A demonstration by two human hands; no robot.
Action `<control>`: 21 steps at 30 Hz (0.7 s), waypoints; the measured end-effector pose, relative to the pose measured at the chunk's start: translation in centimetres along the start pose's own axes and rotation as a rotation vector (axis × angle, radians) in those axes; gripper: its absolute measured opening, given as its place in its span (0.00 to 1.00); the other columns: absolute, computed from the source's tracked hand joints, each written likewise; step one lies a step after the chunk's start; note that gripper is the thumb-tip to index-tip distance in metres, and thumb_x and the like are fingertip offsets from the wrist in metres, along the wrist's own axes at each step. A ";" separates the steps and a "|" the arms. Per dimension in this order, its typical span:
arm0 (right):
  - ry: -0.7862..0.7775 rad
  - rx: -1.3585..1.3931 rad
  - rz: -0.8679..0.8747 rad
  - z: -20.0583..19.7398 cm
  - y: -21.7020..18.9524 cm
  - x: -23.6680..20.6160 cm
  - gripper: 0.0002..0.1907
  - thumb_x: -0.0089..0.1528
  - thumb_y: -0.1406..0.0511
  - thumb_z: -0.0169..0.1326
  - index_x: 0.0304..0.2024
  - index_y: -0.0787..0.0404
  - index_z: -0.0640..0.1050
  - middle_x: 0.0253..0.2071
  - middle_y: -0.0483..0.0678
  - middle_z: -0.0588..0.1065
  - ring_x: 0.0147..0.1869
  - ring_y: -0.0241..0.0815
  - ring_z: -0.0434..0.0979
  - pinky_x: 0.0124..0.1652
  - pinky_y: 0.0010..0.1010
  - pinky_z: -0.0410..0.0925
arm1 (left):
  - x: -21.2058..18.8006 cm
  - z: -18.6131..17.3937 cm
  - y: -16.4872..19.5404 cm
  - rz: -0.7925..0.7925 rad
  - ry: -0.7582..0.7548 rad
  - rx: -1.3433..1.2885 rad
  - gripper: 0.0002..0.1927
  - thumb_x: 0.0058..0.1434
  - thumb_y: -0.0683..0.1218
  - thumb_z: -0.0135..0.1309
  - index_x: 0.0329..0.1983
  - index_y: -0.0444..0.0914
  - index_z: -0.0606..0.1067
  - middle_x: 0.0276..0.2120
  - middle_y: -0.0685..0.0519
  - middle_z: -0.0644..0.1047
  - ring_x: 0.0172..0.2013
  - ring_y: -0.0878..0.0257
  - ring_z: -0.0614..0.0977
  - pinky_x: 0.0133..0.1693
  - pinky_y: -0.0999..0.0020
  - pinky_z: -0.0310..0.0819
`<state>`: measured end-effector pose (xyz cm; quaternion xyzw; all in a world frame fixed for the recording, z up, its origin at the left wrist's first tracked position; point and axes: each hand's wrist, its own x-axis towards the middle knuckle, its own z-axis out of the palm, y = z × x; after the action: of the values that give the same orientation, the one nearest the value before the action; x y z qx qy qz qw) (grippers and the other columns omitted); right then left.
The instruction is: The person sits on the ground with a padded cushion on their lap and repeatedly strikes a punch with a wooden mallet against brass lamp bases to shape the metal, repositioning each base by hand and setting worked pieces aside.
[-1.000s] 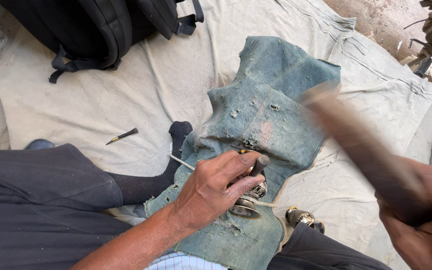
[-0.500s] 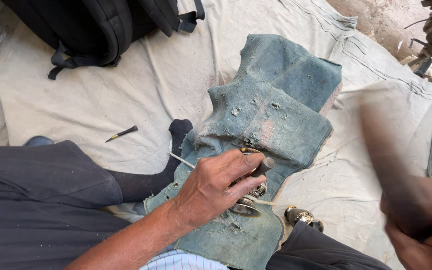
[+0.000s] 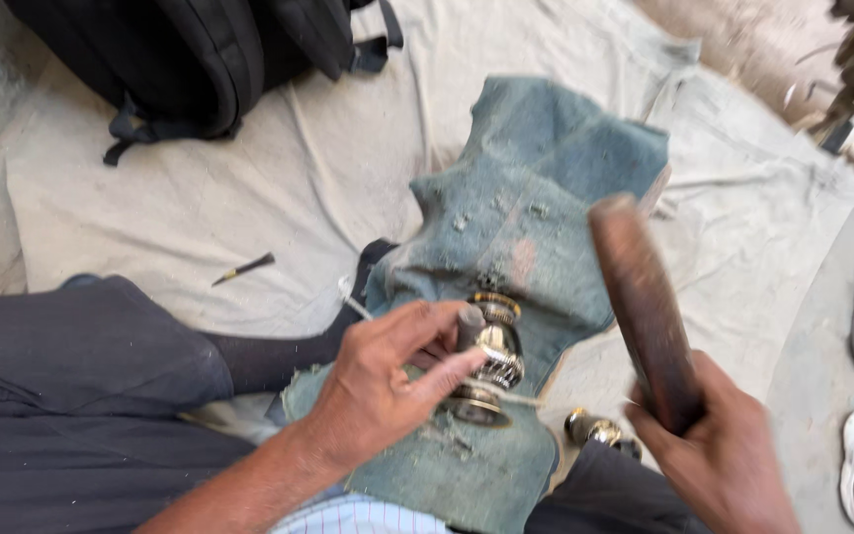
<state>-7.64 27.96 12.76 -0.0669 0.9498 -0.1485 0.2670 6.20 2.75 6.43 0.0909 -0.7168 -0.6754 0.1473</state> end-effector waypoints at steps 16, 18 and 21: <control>-0.778 1.361 0.079 10.8 3.1 3.4 0.25 0.50 0.83 0.55 0.50 0.71 0.70 0.49 0.59 0.72 0.44 0.56 0.80 0.45 0.41 0.78 | 1.0 0.6 1.3 0.109 -0.169 0.474 0.19 0.57 0.39 0.61 0.53 0.30 0.78 0.44 0.41 0.83 0.37 0.49 0.86 0.38 0.59 0.80; -0.615 1.182 0.118 10.5 2.8 3.2 0.29 0.48 0.83 0.55 0.53 0.69 0.72 0.50 0.56 0.74 0.45 0.50 0.81 0.44 0.40 0.79 | 1.7 0.1 1.0 -0.022 -0.236 0.319 0.19 0.59 0.41 0.62 0.54 0.32 0.78 0.42 0.43 0.83 0.37 0.56 0.87 0.38 0.65 0.83; -0.451 1.034 0.030 9.1 2.0 1.9 0.32 0.48 0.82 0.56 0.56 0.69 0.73 0.55 0.54 0.78 0.54 0.40 0.82 0.47 0.34 0.78 | 2.4 -0.3 0.7 -0.208 -0.166 0.215 0.22 0.55 0.43 0.66 0.53 0.34 0.79 0.35 0.48 0.83 0.34 0.63 0.85 0.33 0.69 0.82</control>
<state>-4.56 27.27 3.80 0.0562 0.6736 -0.5728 0.4636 4.07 1.73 7.31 0.1240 -0.7814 -0.6115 0.0062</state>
